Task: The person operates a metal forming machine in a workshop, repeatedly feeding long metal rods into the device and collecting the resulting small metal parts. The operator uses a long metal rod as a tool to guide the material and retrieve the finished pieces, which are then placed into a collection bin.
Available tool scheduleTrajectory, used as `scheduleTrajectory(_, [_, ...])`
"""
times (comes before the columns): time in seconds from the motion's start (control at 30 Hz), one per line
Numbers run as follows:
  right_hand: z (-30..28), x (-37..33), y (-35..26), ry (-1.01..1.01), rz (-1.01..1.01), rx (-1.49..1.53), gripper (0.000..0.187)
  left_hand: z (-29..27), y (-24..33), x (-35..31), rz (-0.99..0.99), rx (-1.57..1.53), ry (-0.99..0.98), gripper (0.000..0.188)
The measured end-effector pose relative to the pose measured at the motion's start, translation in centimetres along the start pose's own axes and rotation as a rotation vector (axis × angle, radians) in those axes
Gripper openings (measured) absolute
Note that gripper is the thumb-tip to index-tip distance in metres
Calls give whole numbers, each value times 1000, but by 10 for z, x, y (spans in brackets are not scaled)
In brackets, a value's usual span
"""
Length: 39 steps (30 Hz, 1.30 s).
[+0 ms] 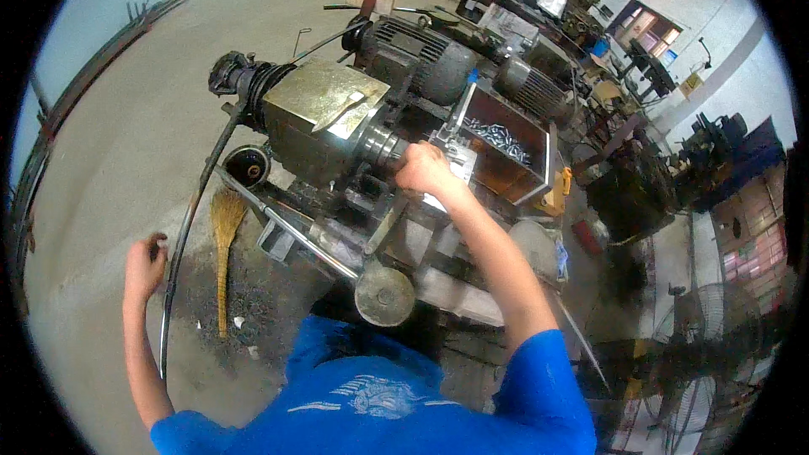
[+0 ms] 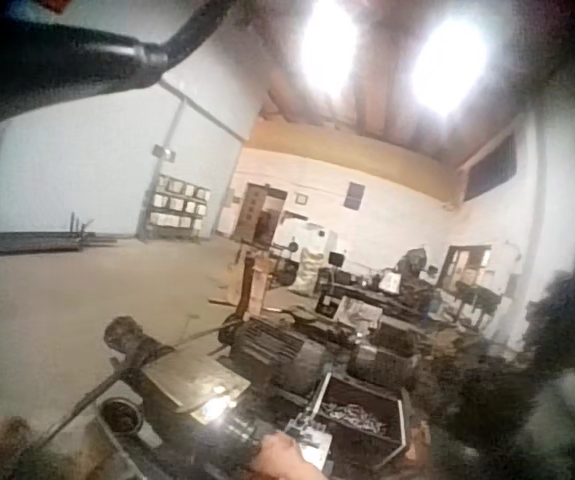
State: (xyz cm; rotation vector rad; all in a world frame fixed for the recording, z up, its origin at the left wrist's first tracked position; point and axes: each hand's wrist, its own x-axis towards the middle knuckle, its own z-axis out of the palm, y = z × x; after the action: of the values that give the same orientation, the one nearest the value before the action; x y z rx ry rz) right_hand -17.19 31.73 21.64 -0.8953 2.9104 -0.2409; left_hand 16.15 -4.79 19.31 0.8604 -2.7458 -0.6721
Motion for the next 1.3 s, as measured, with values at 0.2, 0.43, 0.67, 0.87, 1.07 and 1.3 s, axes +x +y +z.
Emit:
scheduleTrajectory(0.2, [13, 8, 10, 74, -151, 184, 23, 39, 4, -46, -212, -328, -56, 17])
scheduleTrajectory(0.43, [0, 16, -11, 56, -148, 210, 26, 59, -39, -37, -168, -74, 40, 22])
scheduleTrajectory(0.67, [3, 12, 3, 64, -229, 244, 27, 47, -37, -20, -153, 437, 59, 17])
scheduleTrajectory(0.87, [6, 18, -5, 57, -140, 181, 26, -7, -163, 78, 74, 849, 311, 17])
scheduleTrajectory(1.07, [3, 8, -11, 173, -174, 140, 25, -3, -139, 89, -123, 679, 231, 17])
scheduleTrajectory(1.3, [-2, -45, 6, 430, -425, 235, 31, 116, -46, 83, 334, -362, 631, 27])
